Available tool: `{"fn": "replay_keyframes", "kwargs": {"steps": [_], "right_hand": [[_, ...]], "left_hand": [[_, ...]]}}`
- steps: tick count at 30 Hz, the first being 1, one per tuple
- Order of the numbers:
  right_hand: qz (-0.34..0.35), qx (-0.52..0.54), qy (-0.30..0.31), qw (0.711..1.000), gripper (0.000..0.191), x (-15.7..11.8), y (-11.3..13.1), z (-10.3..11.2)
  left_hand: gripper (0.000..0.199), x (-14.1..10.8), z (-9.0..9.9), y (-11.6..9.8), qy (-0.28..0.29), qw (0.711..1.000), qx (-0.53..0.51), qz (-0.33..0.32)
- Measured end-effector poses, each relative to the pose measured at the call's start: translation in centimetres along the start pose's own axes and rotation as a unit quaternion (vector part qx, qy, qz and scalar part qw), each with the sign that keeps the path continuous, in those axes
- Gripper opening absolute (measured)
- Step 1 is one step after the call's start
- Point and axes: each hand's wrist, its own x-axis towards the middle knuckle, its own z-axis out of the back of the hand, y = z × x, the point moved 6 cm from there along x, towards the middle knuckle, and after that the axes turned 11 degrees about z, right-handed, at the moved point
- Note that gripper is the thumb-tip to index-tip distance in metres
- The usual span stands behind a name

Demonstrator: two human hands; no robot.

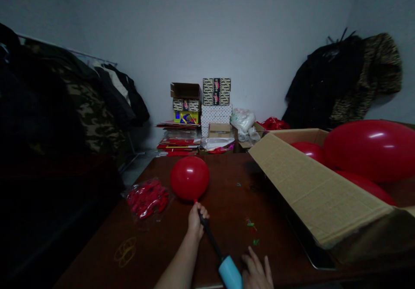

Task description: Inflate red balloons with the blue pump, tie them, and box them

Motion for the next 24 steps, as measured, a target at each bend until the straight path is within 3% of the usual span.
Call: {"fn": "replay_keyframes", "kwargs": {"steps": [6,12,18,24], "right_hand": [[0.007,-0.003,0.038,0.999,0.049,2.3,3.2,2.9],[-0.015,0.005,-0.028,0.999,0.043,5.1,6.0,5.1],[-0.032,0.008,-0.045,0.998,0.043,7.1,6.9,4.4],[-0.017,0.003,-0.039,0.999,0.042,5.3,6.1,3.2]], "left_hand": [[0.03,0.1,0.0,0.1,0.0,1.0,0.005,0.005],[0.032,0.0,0.0,0.0,-0.005,1.0,0.012,-0.001],[0.036,-0.2,-0.4,-0.2,0.0,1.0,0.023,-0.002],[0.038,-0.3,-0.3,-0.2,-0.007,0.999,0.036,-0.023]]}}
